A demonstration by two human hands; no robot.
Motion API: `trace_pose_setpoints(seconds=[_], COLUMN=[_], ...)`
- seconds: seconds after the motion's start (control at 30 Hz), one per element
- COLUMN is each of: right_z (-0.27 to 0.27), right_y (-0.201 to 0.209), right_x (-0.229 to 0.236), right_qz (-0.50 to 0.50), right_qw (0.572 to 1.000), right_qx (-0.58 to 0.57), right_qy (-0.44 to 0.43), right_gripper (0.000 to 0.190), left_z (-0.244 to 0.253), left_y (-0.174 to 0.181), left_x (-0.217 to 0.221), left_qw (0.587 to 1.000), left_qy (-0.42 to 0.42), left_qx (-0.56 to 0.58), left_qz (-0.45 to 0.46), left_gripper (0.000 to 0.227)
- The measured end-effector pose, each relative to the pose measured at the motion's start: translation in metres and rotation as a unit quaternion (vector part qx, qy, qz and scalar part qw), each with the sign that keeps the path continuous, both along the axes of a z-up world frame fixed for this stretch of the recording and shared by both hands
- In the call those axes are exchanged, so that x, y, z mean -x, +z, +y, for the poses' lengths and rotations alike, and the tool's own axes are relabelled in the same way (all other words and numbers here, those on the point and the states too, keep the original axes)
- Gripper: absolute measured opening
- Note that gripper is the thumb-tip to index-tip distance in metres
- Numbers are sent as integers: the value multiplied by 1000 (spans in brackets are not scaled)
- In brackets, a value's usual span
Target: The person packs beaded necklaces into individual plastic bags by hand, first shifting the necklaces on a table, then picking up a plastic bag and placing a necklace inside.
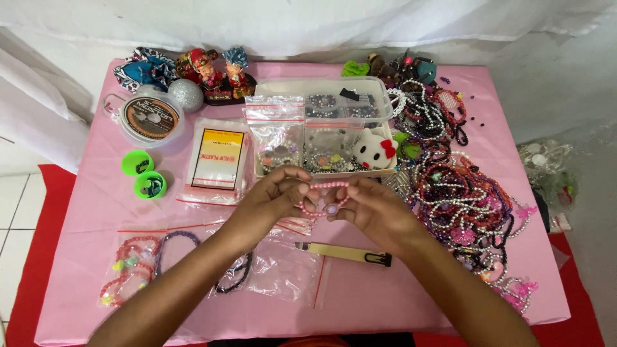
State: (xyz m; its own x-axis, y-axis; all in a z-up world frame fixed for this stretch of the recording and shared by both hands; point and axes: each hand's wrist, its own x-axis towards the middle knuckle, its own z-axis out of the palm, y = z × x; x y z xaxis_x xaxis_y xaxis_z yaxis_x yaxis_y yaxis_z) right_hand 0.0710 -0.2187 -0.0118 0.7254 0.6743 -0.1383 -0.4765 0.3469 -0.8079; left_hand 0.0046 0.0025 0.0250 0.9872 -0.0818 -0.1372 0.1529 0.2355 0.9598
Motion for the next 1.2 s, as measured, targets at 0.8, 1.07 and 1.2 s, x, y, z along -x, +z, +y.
trace_pose_setpoints(seconds=[0.8,1.07,1.2], right_z=[-19,-16,-15], right_y=[-21,-7,-6], right_x=[-3,11,8], right_qz=[-217,-246,-194], right_qw=[973,938,951], right_qx=[58,243,238], right_qy=[54,27,41], right_gripper=[73,42,48], left_z=[0,-15,-4], left_y=[-41,-69,-29], left_x=[108,110,83], left_qw=[749,776,937], left_qy=[-192,-118,-136], left_qx=[-571,-545,-293], left_qz=[-276,-296,-133], left_gripper=[51,10,14])
